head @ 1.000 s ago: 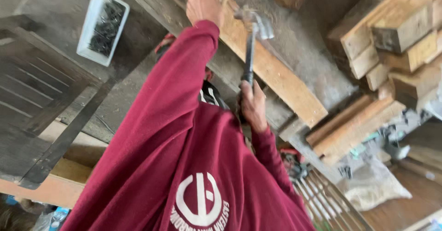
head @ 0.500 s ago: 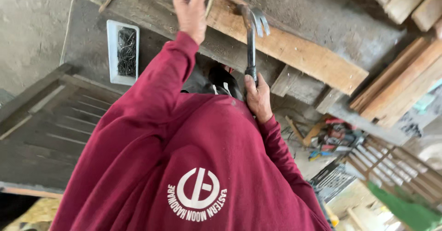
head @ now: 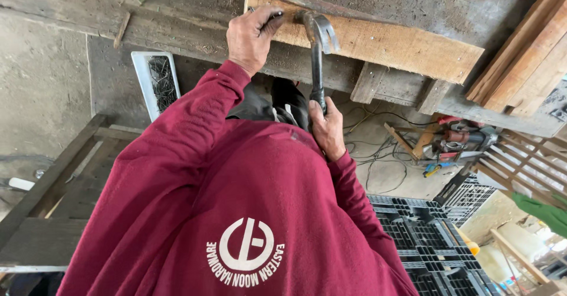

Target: The person arranges wooden blocks and planks on a workbench, picks up nails from a container, and hammers them into the wooden pieces.

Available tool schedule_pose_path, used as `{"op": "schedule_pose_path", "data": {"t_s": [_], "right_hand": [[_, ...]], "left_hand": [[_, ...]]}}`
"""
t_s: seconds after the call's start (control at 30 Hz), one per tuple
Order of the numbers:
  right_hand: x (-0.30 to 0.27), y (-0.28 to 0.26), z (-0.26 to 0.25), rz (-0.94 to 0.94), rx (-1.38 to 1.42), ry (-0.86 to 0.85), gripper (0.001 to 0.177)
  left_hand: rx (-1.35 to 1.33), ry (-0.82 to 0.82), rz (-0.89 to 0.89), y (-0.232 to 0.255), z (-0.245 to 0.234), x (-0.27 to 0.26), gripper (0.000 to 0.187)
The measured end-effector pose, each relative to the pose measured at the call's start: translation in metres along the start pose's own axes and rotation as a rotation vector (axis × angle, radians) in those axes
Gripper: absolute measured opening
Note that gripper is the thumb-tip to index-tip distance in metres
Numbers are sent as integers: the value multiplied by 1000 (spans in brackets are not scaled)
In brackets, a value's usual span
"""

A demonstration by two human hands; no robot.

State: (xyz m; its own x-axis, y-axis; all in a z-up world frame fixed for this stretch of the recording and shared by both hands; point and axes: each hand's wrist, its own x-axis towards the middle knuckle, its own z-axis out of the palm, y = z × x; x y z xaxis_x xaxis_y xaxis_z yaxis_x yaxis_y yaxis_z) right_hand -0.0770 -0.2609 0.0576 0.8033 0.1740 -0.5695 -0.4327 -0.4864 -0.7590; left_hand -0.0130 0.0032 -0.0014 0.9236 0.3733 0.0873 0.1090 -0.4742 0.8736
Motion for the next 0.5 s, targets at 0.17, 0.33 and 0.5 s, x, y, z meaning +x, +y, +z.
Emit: {"op": "schedule_pose_path", "data": {"t_s": [0.17, 0.33, 0.5], "right_hand": [[-20, -1, -1, -76, -40, 36, 26], [-12, -3, 1, 91, 55, -18, 25], [-36, -28, -5, -118, 92, 7, 29]], "left_hand": [[-77, 62, 104, -5, 1, -6, 16], [44, 7, 86, -4, 4, -10, 11], [22, -20, 134, 2, -4, -8, 10]]}}
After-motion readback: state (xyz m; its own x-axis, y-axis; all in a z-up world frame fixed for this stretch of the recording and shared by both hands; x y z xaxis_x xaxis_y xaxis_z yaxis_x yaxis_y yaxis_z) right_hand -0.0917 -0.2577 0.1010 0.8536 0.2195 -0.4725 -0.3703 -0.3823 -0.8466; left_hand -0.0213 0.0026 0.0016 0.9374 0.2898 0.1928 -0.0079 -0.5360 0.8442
